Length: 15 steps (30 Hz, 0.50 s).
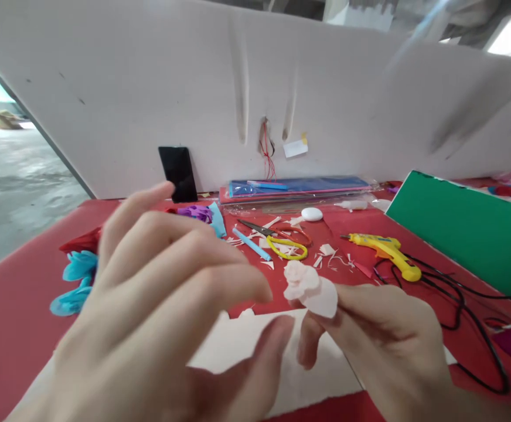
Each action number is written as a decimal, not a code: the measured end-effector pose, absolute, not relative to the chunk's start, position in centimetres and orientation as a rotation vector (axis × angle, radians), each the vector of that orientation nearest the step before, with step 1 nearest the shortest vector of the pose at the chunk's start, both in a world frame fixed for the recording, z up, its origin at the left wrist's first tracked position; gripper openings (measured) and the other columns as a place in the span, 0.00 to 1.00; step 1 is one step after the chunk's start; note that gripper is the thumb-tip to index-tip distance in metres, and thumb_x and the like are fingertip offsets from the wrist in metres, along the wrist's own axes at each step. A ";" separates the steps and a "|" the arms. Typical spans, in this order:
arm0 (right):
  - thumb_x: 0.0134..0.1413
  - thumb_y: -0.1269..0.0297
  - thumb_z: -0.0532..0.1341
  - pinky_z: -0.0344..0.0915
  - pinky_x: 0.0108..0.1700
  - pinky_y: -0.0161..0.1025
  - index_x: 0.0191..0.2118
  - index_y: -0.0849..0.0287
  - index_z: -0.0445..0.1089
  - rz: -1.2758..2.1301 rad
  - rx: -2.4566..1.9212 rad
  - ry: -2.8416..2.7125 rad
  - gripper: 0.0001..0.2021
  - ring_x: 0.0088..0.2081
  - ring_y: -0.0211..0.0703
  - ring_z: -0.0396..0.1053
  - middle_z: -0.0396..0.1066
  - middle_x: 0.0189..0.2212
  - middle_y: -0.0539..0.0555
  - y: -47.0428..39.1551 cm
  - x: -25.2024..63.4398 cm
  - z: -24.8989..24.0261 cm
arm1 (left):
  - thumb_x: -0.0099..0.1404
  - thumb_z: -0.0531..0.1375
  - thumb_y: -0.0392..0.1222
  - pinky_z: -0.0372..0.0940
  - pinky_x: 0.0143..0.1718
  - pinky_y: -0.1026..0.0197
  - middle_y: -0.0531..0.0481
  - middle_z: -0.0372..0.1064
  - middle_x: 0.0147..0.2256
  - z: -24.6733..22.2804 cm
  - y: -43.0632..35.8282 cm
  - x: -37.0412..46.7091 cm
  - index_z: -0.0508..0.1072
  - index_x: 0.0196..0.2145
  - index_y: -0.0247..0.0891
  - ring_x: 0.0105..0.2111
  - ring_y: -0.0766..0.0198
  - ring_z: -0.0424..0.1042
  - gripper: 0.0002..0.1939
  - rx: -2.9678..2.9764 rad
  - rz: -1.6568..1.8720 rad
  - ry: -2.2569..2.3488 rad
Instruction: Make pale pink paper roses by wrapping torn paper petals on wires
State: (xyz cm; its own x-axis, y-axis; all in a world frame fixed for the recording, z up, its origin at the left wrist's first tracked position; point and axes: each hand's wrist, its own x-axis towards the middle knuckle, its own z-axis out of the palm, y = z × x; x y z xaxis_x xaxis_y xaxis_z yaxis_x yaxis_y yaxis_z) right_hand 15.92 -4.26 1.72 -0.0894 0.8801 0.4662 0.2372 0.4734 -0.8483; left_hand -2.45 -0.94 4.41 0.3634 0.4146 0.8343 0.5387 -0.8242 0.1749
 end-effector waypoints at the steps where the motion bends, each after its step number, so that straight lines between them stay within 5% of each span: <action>1: 0.59 0.73 0.59 0.68 0.24 0.21 0.19 0.59 0.71 0.686 -0.996 -1.609 0.17 0.17 0.29 0.70 0.72 0.15 0.45 -4.4 15.8 1.8 | 0.52 0.66 0.36 0.53 0.60 0.41 0.63 0.70 0.23 4.6 -1.0 -2.2 0.67 0.31 0.50 0.26 0.61 0.65 0.13 -2.403 -1.450 -0.847; 5: 0.58 0.73 0.60 0.69 0.25 0.20 0.19 0.58 0.71 0.615 -1.025 -1.601 0.16 0.18 0.29 0.71 0.73 0.16 0.45 -4.9 15.6 2.1 | 0.50 0.66 0.38 0.57 0.56 0.35 0.65 0.71 0.19 4.6 -0.9 -1.5 0.67 0.29 0.49 0.23 0.61 0.66 0.11 -2.265 -1.425 -0.830; 11: 0.56 0.75 0.60 0.69 0.23 0.20 0.20 0.58 0.73 0.601 -1.007 -1.582 0.15 0.16 0.30 0.71 0.74 0.16 0.45 -5.0 15.5 1.9 | 0.49 0.68 0.40 0.55 0.60 0.42 0.64 0.72 0.21 4.0 -0.5 -1.4 0.69 0.27 0.48 0.24 0.63 0.68 0.11 -2.181 -1.363 -0.789; 15: 0.56 0.71 0.60 0.69 0.22 0.20 0.20 0.58 0.73 0.610 -1.051 -1.575 0.14 0.16 0.32 0.71 0.74 0.16 0.46 -5.0 15.4 1.7 | 0.47 0.66 0.37 0.60 0.54 0.38 0.64 0.71 0.18 4.1 -0.7 -1.2 0.67 0.24 0.47 0.22 0.62 0.67 0.10 -2.184 -1.370 -0.799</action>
State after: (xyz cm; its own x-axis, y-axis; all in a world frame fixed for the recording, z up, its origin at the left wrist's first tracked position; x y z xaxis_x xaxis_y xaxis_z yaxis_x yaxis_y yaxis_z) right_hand 15.37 -5.00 1.72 -0.0138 0.8683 0.4958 0.3079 0.4754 -0.8241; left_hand -1.24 -0.66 4.13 0.3429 0.2387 0.9085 0.6734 -0.7368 -0.0606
